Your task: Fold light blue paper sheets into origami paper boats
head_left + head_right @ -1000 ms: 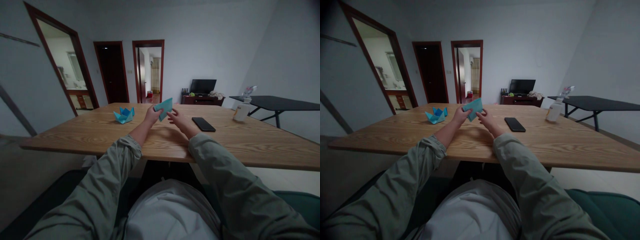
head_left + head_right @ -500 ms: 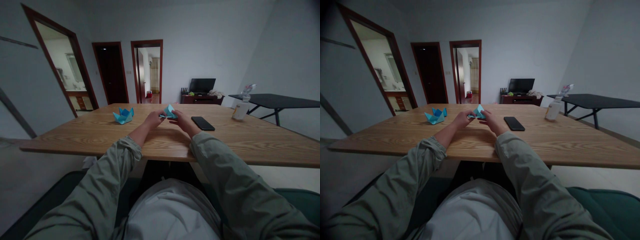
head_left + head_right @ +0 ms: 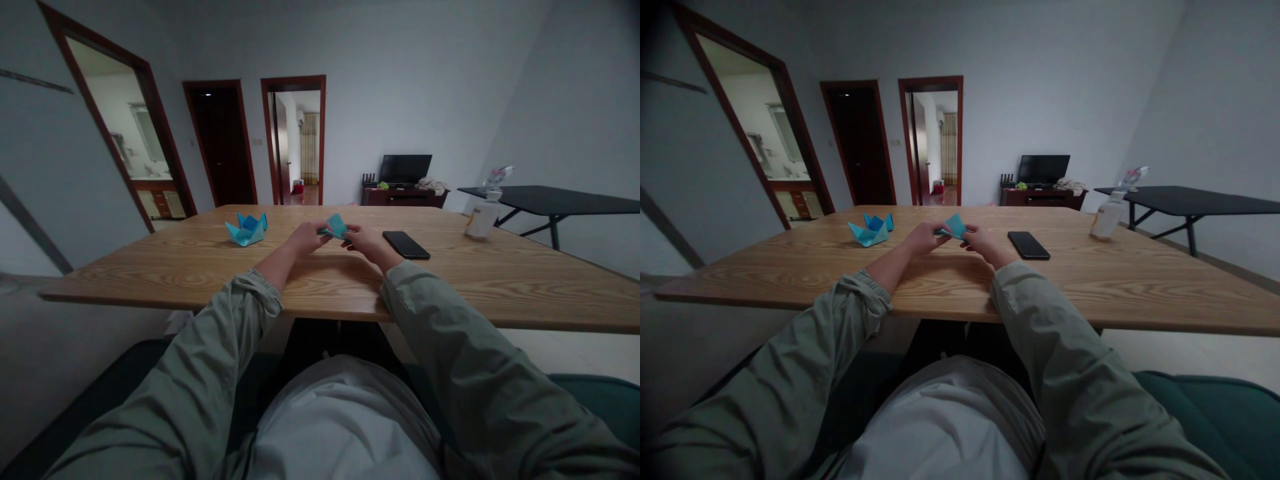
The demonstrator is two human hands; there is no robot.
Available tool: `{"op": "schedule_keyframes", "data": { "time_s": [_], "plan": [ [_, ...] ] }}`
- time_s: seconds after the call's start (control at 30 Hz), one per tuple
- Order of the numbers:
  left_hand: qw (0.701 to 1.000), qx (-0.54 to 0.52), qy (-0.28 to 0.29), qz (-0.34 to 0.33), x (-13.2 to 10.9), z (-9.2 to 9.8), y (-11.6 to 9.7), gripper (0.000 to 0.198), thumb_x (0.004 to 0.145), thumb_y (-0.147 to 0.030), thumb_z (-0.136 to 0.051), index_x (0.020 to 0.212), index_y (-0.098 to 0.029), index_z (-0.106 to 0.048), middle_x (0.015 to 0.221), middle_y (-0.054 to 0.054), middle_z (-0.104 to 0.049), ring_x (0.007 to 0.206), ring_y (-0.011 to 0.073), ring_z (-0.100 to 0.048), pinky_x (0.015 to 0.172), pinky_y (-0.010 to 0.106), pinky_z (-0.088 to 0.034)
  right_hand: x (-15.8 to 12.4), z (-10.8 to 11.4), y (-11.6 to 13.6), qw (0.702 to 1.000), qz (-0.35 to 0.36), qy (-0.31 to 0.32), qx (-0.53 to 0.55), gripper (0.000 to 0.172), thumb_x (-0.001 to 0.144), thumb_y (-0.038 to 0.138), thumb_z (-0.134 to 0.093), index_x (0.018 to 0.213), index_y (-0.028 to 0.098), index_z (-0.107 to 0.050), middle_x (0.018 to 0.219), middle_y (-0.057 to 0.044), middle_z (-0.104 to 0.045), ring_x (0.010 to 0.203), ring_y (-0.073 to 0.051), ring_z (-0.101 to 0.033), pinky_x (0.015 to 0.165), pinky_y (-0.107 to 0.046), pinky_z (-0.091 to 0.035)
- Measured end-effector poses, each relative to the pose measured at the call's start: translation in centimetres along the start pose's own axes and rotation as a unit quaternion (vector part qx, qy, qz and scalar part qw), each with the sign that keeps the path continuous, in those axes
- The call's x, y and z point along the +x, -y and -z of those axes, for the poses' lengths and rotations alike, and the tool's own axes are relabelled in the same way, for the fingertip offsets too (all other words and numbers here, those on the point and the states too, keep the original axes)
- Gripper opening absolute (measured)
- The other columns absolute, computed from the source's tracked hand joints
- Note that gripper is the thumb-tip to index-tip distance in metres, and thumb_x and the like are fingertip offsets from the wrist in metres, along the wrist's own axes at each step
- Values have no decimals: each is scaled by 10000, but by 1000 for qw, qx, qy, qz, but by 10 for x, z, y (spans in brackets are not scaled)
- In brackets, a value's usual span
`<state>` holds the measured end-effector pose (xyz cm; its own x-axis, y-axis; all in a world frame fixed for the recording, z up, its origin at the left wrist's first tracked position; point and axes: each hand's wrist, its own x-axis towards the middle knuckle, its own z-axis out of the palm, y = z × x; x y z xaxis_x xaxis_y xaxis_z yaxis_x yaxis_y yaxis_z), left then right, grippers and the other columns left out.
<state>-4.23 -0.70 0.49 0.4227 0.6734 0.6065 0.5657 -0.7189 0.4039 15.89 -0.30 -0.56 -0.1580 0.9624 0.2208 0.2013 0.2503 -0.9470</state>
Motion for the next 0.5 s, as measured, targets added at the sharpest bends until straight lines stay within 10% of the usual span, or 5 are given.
{"op": "schedule_keyframes", "data": {
  "time_s": [0.23,0.5],
  "plan": [
    [996,-35,-72,-31,2,4,3,232,738,-321,-743,908,-167,-710,1082,93,-673,1006,200,-604,897,311,-460,-1,3,-1,999,3,28,-36,125,753,239,-614,795,192,-722,805,-45,-716,613,-125,-604,515,-211,-444],
    [992,-119,-14,44,2,-3,7,463,711,-305,-757,1135,-168,-631,813,8,-665,719,135,-597,682,246,-462,-2,-4,4,998,17,59,31,303,809,409,-555,818,161,-728,776,-57,-723,701,-180,-640,567,-251,-493]
  ]
}}
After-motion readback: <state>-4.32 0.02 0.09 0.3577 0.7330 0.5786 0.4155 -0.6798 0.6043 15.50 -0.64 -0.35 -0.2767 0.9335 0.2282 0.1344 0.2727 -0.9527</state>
